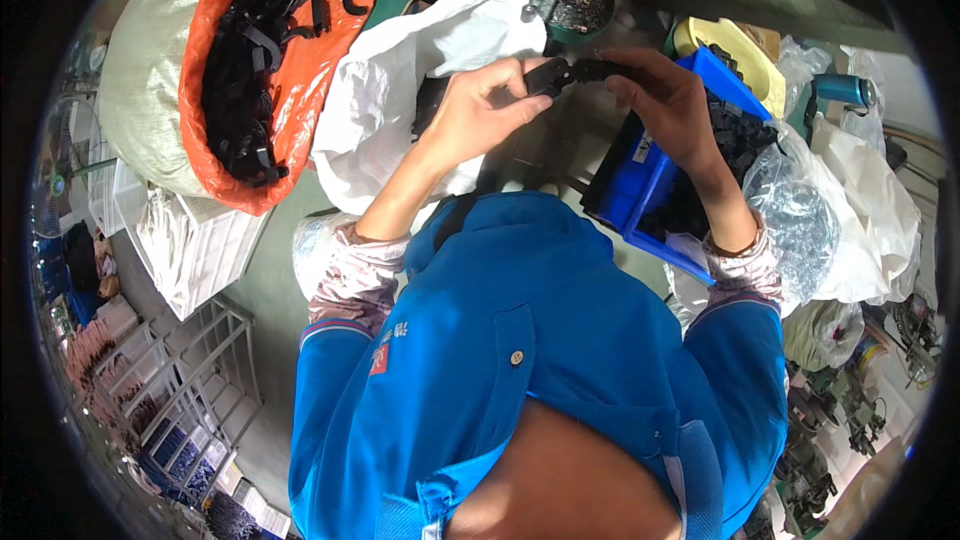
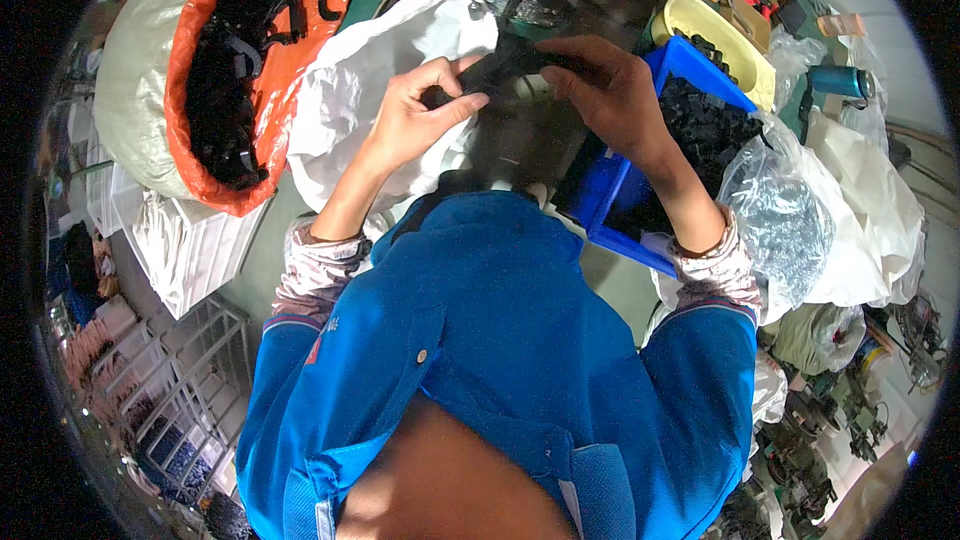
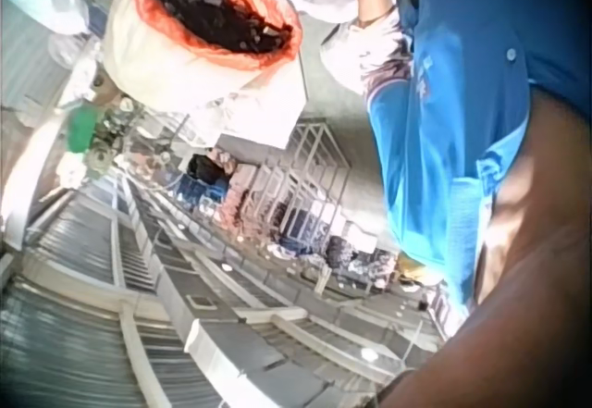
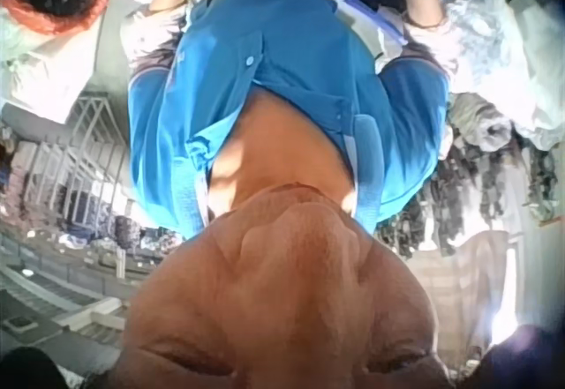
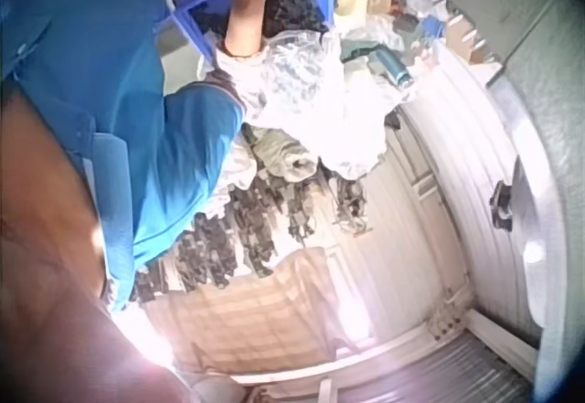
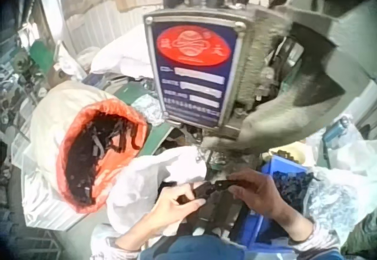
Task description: The person repeatedly picks small black plastic components from a blue bin, snaps them together by hand, and places the assembled pieces into a white sack. The person also handles a large white sack and a plastic bag, moving them aside to access the bin.
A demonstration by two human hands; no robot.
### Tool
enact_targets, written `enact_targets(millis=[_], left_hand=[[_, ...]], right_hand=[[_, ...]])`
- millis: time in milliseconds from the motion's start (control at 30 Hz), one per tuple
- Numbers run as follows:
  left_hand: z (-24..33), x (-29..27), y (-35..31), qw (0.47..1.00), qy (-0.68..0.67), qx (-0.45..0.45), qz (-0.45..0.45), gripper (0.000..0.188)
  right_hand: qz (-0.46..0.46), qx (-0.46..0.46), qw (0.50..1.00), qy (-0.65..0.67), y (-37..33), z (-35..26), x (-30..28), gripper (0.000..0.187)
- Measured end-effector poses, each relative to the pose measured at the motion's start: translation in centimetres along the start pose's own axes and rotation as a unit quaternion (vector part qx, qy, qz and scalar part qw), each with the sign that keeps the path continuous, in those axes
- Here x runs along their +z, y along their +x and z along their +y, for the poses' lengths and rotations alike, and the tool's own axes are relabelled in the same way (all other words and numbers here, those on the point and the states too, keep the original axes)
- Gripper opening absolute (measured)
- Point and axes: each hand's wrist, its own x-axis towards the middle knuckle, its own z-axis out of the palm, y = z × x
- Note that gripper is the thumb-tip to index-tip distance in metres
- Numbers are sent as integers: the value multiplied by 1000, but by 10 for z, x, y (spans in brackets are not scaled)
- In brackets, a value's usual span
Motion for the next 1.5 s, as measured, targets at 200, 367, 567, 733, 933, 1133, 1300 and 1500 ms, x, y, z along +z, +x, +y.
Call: enact_targets(millis=[200,367,567,733,933,1133,1300,1500], left_hand=[[-1,-28,6,998,66,23,-3,26],[-3,-44,17,993,101,62,-17,27],[2,-54,34,965,230,116,-56,21],[-1,-69,53,923,309,206,-103,40],[5,-88,86,900,318,266,-136,38],[4,-88,107,910,306,235,-153,37],[-9,-88,117,898,351,133,-231,36],[-4,-108,107,917,317,116,-211,26]], right_hand=[[13,-23,999,-42,16,-3,20,27],[15,0,997,-82,26,-5,28,27],[85,-109,978,-158,37,-2,48,23],[115,-120,965,-204,42,6,57,26],[183,-200,920,-283,59,-3,59,25],[197,-125,949,-212,66,5,60,22],[155,18,984,-84,68,34,55,24],[146,46,988,-6,70,23,58,27]])
